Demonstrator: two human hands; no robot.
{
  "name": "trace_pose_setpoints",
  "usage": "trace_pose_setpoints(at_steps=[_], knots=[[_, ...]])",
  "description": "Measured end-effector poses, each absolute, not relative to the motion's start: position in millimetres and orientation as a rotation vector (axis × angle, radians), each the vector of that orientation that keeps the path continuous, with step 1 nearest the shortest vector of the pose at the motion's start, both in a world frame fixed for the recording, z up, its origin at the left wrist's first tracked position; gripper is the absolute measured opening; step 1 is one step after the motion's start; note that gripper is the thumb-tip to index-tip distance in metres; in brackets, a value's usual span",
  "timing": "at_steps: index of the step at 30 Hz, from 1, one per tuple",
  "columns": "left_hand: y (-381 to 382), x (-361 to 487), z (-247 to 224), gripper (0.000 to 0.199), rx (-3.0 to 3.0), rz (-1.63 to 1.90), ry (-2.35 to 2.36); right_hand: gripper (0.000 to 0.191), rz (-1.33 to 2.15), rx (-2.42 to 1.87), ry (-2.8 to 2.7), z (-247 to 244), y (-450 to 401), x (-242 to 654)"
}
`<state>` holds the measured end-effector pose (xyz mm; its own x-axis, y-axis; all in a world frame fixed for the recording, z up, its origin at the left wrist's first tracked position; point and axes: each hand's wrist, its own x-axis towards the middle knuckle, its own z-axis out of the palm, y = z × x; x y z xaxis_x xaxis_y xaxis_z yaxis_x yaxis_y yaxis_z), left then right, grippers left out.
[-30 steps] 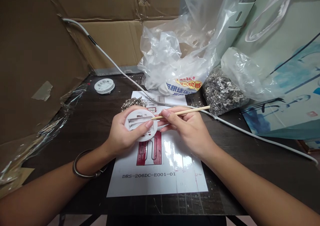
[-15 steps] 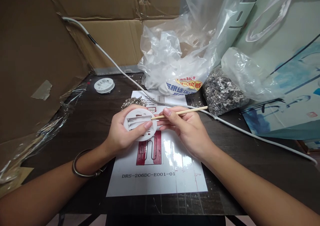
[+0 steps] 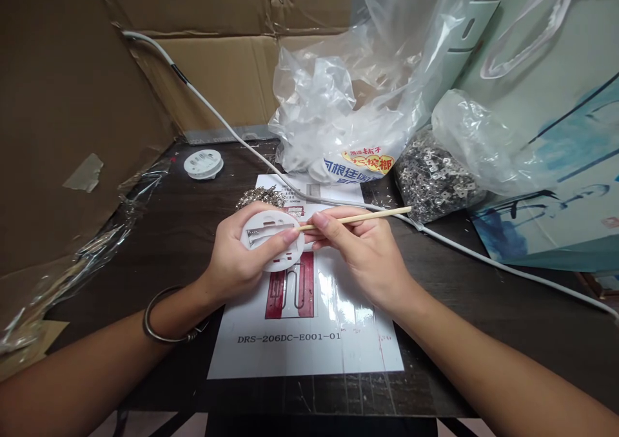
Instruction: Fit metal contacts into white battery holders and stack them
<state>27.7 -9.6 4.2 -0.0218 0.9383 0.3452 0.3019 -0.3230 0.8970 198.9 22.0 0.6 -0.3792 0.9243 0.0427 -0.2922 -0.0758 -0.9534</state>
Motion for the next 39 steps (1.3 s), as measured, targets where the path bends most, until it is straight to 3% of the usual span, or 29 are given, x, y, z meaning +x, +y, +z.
trace_pose_setpoints(at_steps=[8, 18, 39], knots=[[-8.4, 27.2, 3.5, 0.011, 1.734, 1.365, 1.315, 0.012, 1.459, -0.883, -1.332, 7.1, 16.7, 198.4], [-7.6, 25.8, 2.3, 0.005, 1.699, 1.385, 1.278, 0.013, 1.621, -0.818, -1.218, 1.7, 23.1, 200.2], [-11.9, 31.0, -0.1, 0.010, 1.756, 1.342, 1.507, 0.018, 1.111, -1.016, -1.543, 3.9, 14.5, 197.5]])
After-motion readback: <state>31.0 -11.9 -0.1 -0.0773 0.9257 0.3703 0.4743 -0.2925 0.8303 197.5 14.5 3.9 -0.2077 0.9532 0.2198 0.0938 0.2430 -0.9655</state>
